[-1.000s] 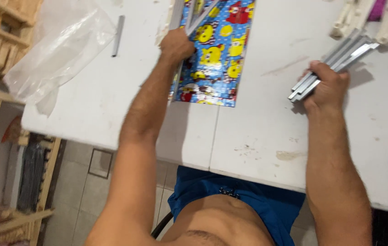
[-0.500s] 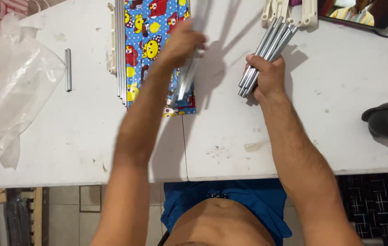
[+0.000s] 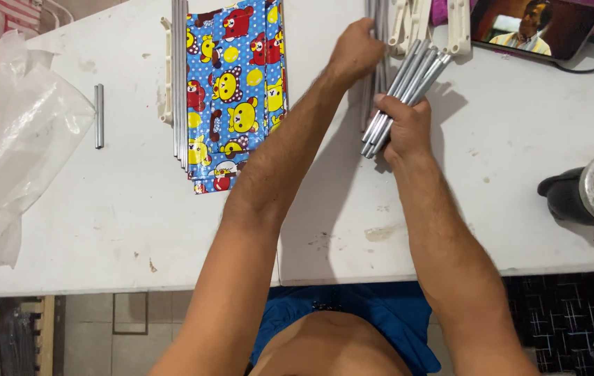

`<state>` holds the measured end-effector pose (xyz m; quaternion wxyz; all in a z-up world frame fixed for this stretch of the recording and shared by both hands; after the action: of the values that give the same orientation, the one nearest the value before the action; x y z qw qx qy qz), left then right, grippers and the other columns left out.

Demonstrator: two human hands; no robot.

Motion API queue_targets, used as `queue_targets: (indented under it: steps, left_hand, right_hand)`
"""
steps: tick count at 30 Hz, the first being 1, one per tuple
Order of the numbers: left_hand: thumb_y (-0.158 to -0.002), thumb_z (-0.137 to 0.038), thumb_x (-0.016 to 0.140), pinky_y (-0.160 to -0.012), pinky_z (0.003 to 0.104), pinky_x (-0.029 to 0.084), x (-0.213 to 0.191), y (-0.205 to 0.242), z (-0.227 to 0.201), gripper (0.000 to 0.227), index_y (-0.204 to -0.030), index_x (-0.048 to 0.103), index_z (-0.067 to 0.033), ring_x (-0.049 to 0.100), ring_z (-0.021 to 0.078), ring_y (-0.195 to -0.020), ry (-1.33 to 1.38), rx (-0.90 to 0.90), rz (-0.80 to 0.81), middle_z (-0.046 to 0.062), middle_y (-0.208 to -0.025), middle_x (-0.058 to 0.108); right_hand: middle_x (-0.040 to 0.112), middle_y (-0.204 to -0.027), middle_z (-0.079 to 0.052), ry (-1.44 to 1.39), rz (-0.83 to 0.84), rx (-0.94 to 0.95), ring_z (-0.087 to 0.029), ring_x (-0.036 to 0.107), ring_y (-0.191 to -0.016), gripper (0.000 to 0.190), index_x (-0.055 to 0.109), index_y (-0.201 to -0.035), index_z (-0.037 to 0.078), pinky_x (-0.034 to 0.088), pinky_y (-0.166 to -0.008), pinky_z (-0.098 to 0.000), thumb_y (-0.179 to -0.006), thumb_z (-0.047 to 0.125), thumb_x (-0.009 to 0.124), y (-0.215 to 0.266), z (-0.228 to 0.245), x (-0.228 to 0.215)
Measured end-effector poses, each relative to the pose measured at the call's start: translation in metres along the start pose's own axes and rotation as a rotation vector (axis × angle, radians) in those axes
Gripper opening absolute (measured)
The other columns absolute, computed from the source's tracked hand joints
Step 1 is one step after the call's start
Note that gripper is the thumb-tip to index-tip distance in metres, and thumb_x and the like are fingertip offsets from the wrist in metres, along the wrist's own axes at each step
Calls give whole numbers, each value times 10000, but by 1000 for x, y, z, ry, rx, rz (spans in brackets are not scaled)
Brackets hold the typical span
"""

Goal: Assembling small decorative banners by inserting metal rods into pre-made plastic sleeves.

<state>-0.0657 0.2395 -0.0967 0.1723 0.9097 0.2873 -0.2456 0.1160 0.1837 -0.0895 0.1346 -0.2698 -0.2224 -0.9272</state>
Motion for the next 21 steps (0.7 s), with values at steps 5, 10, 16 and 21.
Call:
queue_targets:
  steps: [5, 10, 16, 21]
  left_hand:
    - [-748, -188, 795, -979, 317, 577, -8, -32, 93, 683, -1402, 600, -168, 732, 185, -1052, 110, 362, -220, 42, -1367, 721]
    - [-805, -113, 664, -812, 404, 533, -147, 78, 86, 186, -983, 710, -149, 702, 259, -933, -155, 420, -506, 70, -996, 759]
    - [-840, 47, 570, -962, 454, 535, -292, 140, 195, 546, -1344, 636, -150, 595, 246, -1103, -782, -234, -556, 74, -1261, 644]
    - [-930, -256, 656, -798, 532, 518, -303, 163, 205, 239, -1024, 734, -50, 625, 334, -996, -943, -143, -447, 142, -1089, 683]
  right_hand:
    - [538, -581, -32, 27, 77, 60, -185, 583, -492, 258, 580, -711, 112, 442, -444, -332, -747, -9, 805, -9, -9, -4]
    - [548, -704, -78, -61, 80, 67, -195, 588, -587, 249, 598, -998, 101, 481, -511, -330, -805, -28, 689, -3, 4, -8]
    - [569, -732, -49, 49, 82, 74, -166, 580, -607, 232, 596, -967, 96, 469, -536, -305, -783, 14, 711, 18, 11, 5]
    - [584, -736, -45, 69, 100, 49, -173, 592, -594, 209, 611, -955, 101, 490, -529, -306, -791, 13, 707, 0, -2, -6]
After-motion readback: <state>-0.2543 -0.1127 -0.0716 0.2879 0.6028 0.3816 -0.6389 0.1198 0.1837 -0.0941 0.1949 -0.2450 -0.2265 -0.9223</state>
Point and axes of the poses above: each hand's wrist, its own y-axis away from the middle knuckle, its own x-axis out of the palm, z = x × y, the point moved 4 cm from there along -y, towards the middle knuckle
